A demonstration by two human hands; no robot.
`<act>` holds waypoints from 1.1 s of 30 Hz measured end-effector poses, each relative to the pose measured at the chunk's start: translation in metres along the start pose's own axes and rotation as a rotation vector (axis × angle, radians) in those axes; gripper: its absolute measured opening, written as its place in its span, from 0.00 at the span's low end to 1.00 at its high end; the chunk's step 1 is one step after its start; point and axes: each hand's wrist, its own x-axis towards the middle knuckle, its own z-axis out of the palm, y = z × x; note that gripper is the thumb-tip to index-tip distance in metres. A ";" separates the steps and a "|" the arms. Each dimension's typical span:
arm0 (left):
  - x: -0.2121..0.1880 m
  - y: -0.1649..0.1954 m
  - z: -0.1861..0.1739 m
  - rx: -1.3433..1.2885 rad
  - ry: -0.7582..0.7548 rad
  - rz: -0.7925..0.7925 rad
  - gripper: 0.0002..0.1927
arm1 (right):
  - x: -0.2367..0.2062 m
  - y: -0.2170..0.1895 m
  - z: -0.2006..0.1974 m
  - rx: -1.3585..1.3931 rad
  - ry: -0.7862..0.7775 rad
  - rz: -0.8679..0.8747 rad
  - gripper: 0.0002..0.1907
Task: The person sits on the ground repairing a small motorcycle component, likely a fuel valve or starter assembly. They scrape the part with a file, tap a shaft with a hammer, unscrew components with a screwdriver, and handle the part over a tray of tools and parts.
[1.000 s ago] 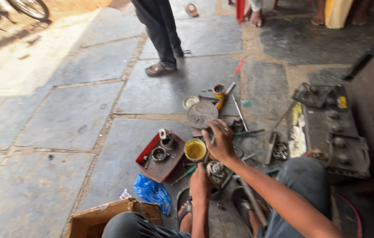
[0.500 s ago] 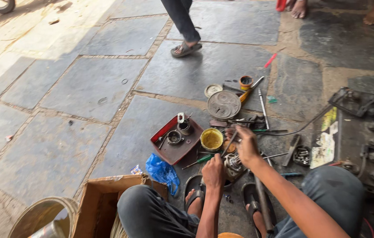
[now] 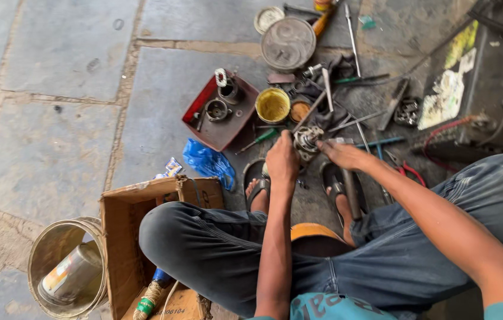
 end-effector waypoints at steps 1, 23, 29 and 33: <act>-0.001 0.000 0.000 0.006 0.010 -0.010 0.09 | -0.002 0.008 0.016 0.155 -0.026 -0.120 0.27; 0.008 0.004 -0.001 0.125 -0.041 -0.030 0.12 | -0.040 0.041 0.042 -0.600 -0.314 0.396 0.19; 0.012 0.001 0.008 0.182 0.006 -0.018 0.09 | -0.011 0.044 -0.010 -0.277 -0.218 0.342 0.24; 0.010 -0.002 0.012 0.230 0.056 -0.019 0.07 | 0.008 0.009 -0.054 0.495 0.357 -0.120 0.25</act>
